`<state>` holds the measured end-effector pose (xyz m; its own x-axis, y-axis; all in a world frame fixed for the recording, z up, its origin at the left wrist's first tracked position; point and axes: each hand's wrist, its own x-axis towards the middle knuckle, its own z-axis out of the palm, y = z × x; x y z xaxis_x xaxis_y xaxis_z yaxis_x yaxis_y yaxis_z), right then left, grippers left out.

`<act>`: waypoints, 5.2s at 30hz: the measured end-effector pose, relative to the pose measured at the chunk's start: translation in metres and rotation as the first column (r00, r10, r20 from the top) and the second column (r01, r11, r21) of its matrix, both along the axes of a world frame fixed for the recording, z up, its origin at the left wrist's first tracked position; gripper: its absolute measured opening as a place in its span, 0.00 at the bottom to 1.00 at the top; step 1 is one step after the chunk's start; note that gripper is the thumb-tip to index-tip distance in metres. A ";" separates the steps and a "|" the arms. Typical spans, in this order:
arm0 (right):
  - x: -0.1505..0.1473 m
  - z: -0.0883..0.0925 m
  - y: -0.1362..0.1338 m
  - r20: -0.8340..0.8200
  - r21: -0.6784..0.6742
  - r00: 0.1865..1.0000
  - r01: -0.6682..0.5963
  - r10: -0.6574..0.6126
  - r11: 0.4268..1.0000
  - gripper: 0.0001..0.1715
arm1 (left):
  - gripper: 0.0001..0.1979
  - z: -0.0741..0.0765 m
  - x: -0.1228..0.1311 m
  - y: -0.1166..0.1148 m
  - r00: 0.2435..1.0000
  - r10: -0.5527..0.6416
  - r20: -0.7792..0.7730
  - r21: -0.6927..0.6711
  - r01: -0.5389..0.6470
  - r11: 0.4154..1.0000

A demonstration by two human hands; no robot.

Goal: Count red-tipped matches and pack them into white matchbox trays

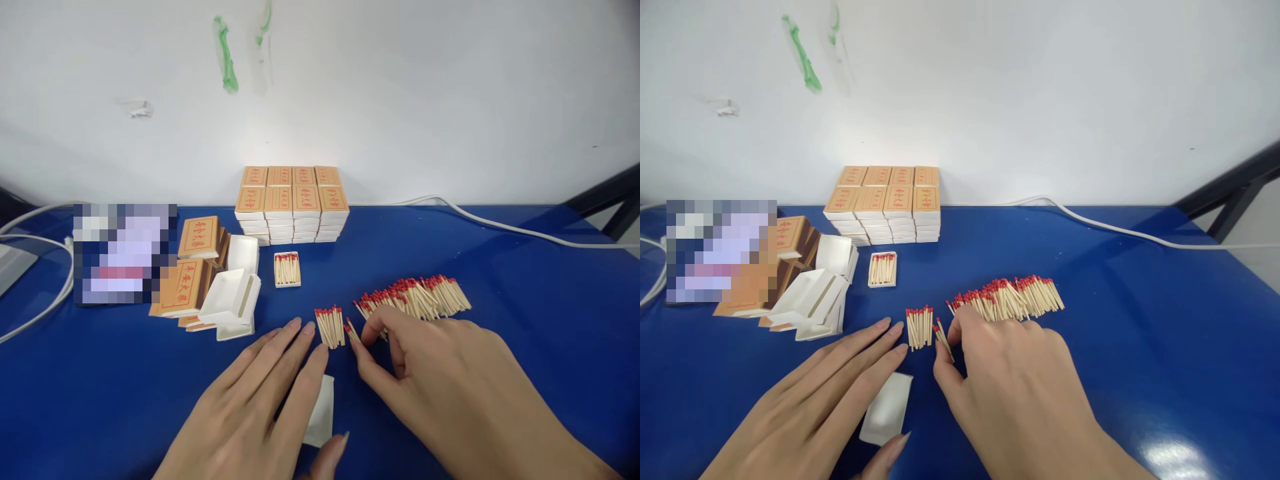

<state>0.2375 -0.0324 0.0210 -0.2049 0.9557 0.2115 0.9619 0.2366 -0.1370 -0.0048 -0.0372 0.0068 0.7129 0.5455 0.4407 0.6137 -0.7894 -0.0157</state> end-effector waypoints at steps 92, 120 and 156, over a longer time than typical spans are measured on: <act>-0.004 -0.005 0.002 -0.020 -0.043 1.000 -0.004 0.003 0.999 0.04 | 0.22 0.004 -0.001 0.000 1.000 0.010 0.003 0.003 -0.010 1.000; -0.009 -0.003 0.000 -0.077 -0.053 0.994 -0.081 0.077 0.995 0.05 | 0.27 -0.006 0.013 -0.005 0.970 0.155 0.190 -0.119 -0.134 0.984; -0.014 -0.006 -0.002 -0.223 -0.015 0.961 -0.170 0.163 0.985 0.09 | 0.15 -0.005 -0.001 -0.007 0.995 0.059 0.081 0.025 -0.061 0.998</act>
